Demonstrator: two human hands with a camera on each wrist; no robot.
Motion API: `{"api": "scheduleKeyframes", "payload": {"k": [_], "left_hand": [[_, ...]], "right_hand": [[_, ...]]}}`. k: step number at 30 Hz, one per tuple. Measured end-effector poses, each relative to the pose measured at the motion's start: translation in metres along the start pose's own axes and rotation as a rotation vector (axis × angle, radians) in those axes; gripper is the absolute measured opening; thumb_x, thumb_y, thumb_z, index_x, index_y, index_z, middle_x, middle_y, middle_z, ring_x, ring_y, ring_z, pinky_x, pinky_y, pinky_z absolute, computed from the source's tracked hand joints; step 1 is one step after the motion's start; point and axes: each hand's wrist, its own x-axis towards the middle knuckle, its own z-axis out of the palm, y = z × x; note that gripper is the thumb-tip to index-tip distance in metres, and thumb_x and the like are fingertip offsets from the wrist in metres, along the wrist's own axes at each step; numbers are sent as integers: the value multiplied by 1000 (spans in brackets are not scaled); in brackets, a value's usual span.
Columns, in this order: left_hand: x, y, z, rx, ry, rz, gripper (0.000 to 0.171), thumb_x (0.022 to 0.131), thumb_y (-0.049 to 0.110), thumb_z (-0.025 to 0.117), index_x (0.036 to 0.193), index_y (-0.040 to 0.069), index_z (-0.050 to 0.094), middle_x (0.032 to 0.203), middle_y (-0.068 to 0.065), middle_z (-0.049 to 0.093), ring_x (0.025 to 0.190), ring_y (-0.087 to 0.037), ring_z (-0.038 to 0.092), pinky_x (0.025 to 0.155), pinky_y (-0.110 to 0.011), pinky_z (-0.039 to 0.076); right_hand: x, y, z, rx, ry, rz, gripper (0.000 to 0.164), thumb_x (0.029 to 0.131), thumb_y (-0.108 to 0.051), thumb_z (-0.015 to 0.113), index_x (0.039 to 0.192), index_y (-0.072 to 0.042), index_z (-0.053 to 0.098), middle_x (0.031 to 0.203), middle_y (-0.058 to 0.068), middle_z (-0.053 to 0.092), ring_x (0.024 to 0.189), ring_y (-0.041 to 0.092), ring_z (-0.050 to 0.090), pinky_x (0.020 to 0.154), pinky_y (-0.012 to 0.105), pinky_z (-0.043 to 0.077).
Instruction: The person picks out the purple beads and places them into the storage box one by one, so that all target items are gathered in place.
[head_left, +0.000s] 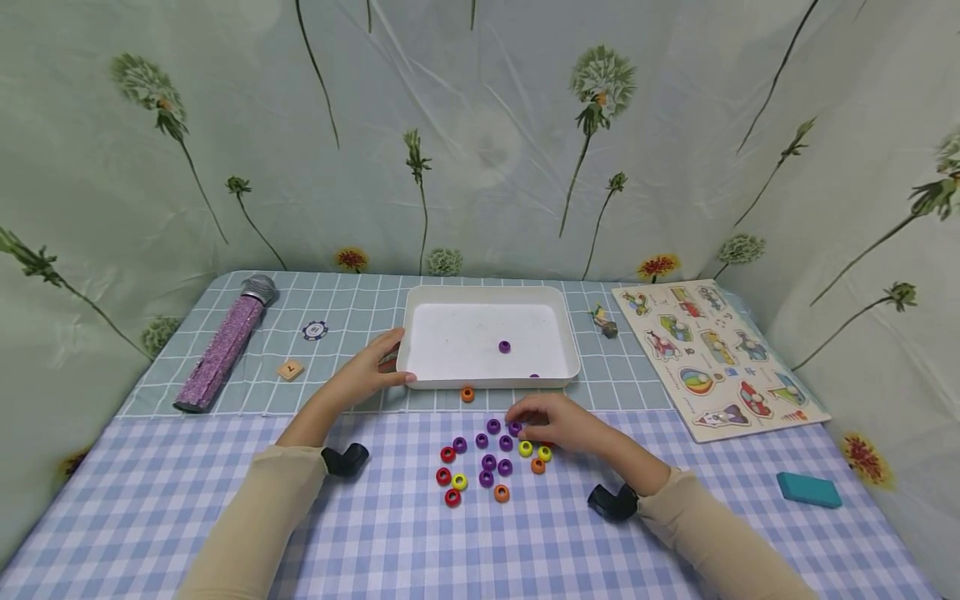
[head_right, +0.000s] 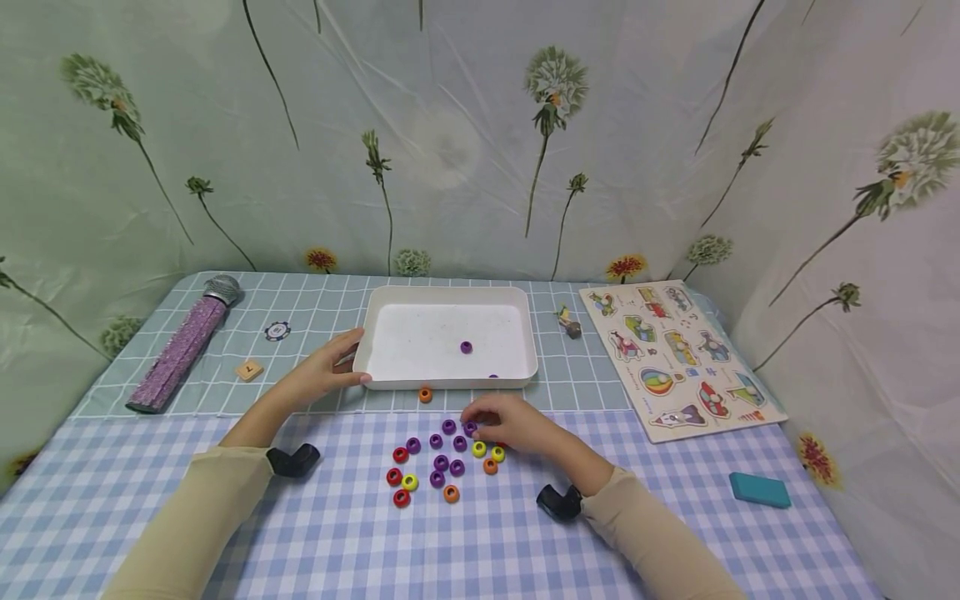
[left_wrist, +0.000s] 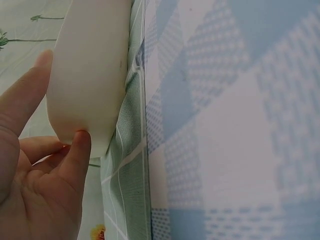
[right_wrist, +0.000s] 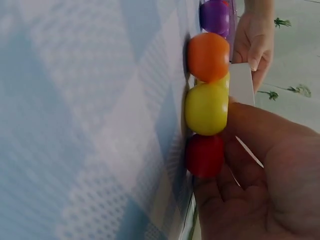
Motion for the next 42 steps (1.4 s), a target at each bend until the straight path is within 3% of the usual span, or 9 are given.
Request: {"api": "scheduleKeyframes", "payload": {"k": [6, 14, 19, 27, 29, 37, 42], "left_hand": [[-1, 0, 0, -6, 1, 12, 90, 65, 33, 66, 133, 7, 14, 135, -11, 12, 119, -26, 23, 91, -35, 30], [0, 0, 1, 7, 6, -4, 82, 70, 22, 65, 133, 9, 14, 135, -9, 12, 119, -23, 23, 91, -34, 30], [0, 0, 0, 1, 5, -3, 83, 70, 22, 65, 133, 10, 14, 136, -9, 11, 119, -24, 23, 91, -34, 30], [2, 1, 1, 0, -1, 26, 87, 67, 30, 66, 133, 8, 13, 135, -10, 11, 119, -26, 22, 90, -35, 31], [2, 1, 1, 7, 3, 24, 87, 67, 29, 66, 133, 8, 13, 135, -11, 11, 119, -27, 23, 90, -36, 31], [1, 1, 0, 4, 5, -1, 83, 69, 25, 65, 133, 11, 13, 136, -8, 12, 119, -24, 23, 91, -35, 30], [0, 0, 1, 2, 5, -8, 83, 69, 23, 66, 133, 11, 13, 135, -8, 12, 119, -24, 22, 91, -35, 30]], "right_hand": [[4, 7, -1, -43, 11, -5, 21, 78, -12, 57, 98, -15, 59, 94, -8, 55, 83, 6, 50, 75, 21, 43], [18, -9, -27, 19, 248, -95, 24, 78, -12, 57, 101, -7, 57, 95, -1, 55, 83, 12, 52, 77, 26, 44], [41, 1, -47, 31, 332, -30, 26, 78, -15, 56, 102, -6, 56, 96, -1, 55, 84, 11, 52, 75, 24, 45], [66, 26, -55, -156, 301, 209, 16, 76, -9, 58, 92, -11, 60, 86, 0, 57, 79, 14, 51, 76, 27, 43], [69, 26, -53, -190, 284, 234, 15, 75, -8, 59, 90, -11, 61, 83, 1, 56, 76, 15, 50, 73, 27, 44], [68, 21, -52, -202, 281, 228, 22, 75, -12, 60, 97, -10, 57, 88, 2, 55, 79, 15, 50, 73, 28, 44], [57, 6, -50, -126, 320, 109, 31, 76, -19, 60, 104, -10, 53, 100, 5, 53, 89, 17, 49, 80, 30, 42]]}}
